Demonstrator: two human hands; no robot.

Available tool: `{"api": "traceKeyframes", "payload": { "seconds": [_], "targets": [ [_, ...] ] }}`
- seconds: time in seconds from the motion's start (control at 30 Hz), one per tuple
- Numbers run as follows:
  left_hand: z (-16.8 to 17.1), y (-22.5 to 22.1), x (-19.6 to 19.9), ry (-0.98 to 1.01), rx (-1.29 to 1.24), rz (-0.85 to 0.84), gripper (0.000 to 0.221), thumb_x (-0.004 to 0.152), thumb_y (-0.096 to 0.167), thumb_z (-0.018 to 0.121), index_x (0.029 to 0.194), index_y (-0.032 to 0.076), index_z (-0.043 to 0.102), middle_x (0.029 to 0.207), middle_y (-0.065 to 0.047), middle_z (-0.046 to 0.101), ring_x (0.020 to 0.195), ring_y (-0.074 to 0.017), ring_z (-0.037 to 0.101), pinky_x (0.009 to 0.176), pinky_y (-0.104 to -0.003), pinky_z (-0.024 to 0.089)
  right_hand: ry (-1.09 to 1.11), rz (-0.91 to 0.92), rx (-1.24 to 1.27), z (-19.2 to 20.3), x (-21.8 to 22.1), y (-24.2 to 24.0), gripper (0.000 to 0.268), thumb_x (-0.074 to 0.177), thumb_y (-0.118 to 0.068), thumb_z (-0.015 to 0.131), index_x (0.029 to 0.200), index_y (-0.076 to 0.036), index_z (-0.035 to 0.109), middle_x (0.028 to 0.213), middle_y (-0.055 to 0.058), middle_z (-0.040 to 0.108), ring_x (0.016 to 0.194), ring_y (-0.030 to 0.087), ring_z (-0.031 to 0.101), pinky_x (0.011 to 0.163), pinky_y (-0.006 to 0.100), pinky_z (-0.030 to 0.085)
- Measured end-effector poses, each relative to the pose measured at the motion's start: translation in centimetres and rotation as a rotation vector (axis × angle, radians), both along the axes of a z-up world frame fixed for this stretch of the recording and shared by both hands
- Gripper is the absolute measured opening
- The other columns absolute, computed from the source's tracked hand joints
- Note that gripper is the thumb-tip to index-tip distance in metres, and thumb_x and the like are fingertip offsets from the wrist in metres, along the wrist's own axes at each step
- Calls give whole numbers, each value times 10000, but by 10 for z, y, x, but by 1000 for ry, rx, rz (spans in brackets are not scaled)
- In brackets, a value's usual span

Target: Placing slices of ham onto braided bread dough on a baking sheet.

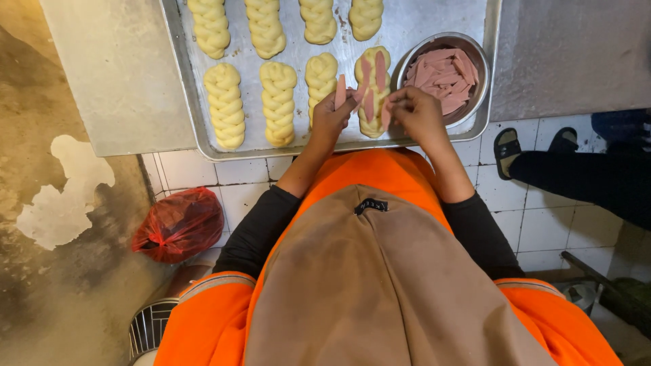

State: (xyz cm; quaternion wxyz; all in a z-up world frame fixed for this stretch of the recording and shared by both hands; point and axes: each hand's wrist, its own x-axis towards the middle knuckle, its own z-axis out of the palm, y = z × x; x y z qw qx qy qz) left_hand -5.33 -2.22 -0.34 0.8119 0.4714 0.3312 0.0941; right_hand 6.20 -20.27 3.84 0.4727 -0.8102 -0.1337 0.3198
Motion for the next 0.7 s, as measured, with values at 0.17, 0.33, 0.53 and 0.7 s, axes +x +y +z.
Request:
{"api": "traceKeyframes", "payload": {
  "seconds": [0.17,0.33,0.53,0.7],
  "targets": [
    [-7,-5,-5,29,94,-52,158,851,139,752,997,80,763,530,-31,516,465,-70,470,446,-196,331,-249,125,-203,-5,-9,9,172,911,-117,719,1079,-157,718,821,62,754,634,209,720,595,362,577],
    [-26,-6,-13,107,246,-254,162,790,216,778,943,162,780,655,-15,643,624,-122,568,602,-235,435,-363,155,-313,7,-14,20,177,930,-153,719,1100,-170,675,852,70,767,663,281,741,717,461,601],
    [-11,-17,-12,254,454,-512,122,806,324,770,881,228,775,689,-46,700,693,-211,678,688,-315,527,-523,209,-463,19,-19,23,227,958,-277,739,1137,-179,638,862,93,763,847,401,742,736,560,580],
    [5,-15,-12,174,283,-457,107,824,290,737,843,194,780,566,-15,622,588,-122,513,576,-257,420,-455,161,-235,7,-14,9,170,993,-330,724,1073,-180,722,849,100,738,838,362,729,686,470,587]
  ]
}}
